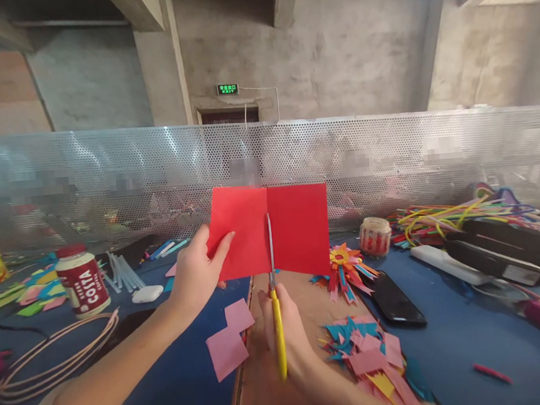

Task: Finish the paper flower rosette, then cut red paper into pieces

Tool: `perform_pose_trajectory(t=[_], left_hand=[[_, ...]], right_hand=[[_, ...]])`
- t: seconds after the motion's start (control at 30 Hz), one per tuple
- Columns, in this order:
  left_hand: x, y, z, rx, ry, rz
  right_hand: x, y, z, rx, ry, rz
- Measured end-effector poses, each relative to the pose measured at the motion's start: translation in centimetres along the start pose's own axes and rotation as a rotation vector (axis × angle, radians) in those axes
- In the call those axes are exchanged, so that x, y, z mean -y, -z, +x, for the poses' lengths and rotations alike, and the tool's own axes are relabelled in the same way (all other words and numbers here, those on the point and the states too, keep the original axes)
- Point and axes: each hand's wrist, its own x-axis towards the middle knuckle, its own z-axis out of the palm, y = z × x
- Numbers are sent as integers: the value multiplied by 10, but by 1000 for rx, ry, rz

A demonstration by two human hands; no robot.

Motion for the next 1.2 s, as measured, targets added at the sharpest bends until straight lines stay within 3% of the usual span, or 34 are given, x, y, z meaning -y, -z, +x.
perform_pose_trajectory(t=[0.13, 0.47, 0.77, 1.0, 1.2], left_hand=[[3, -3, -1, -11, -55, 67], [1, -5, -2, -16, -42, 57], [-2, -3, -3, 34, 55, -42], [-2, -4, -2, 44, 70, -24], [1, -7, -3, 61, 92, -12]], right_hand=[[-7, -1, 5, -21, -6, -5], [-7, 1, 6, 10, 17, -10], [7, 7, -2, 28, 45, 52], [12, 1, -5, 99, -139, 145], [14, 1, -6, 125, -147, 132]])
